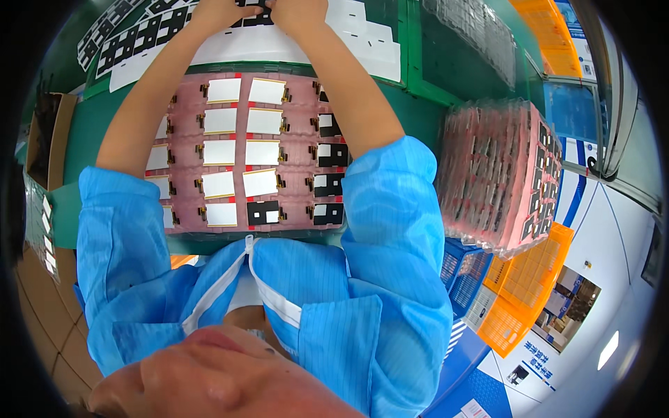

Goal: The recorder is assembling small electronic modules into a pink plastic component tray.

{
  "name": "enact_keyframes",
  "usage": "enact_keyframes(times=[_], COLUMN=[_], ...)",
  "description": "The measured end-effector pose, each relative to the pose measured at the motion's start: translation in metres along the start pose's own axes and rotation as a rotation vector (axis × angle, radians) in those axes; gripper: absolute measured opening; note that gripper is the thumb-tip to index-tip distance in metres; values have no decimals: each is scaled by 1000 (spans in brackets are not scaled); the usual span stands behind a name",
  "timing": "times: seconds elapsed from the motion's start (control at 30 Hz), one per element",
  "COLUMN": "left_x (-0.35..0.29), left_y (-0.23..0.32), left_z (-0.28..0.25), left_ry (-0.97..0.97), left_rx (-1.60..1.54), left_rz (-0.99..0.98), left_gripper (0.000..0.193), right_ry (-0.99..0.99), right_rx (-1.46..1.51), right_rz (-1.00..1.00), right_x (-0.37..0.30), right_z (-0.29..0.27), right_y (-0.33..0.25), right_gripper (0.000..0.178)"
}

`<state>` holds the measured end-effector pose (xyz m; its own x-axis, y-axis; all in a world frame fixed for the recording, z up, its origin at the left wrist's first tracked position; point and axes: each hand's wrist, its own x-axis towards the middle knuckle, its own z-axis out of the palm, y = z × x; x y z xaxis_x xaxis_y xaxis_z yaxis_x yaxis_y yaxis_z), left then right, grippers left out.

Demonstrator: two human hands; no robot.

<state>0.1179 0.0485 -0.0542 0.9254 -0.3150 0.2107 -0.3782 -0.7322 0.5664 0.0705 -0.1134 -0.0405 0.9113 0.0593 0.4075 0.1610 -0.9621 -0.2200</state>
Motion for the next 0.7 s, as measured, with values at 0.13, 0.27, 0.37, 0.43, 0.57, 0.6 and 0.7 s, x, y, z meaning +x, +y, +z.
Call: enact_keyframes(times=[0.13,0.27,0.37,0.43,0.57,0.6,0.7], left_x=[0,-6,-6,-12,-25,-27,-75], left_y=[-7,31,23,22,-38,-23,2], left_z=[1,-7,3,6,-6,-9,-28], left_ry=[20,-23,69,51,115,-3,216], left_rx=[27,78,105,127,112,71,-70], left_rz=[30,1,27,18,128,126,467], left_gripper=[48,47,46,40,33,29,23], right_ry=[-77,151,92,-141,-228,-243,-256], right_rx=[168,801,1189,1309,1431,1539,1277], right_rz=[-54,265,465,588,556,176,250], right_x=[13,6,5,-7,-34,-56,-96], right_z=[20,25,9,-14,-46,-62,-118], right_y=[23,53,66,67,20,29,35], right_gripper=[12,14,11,6,34,39,45])
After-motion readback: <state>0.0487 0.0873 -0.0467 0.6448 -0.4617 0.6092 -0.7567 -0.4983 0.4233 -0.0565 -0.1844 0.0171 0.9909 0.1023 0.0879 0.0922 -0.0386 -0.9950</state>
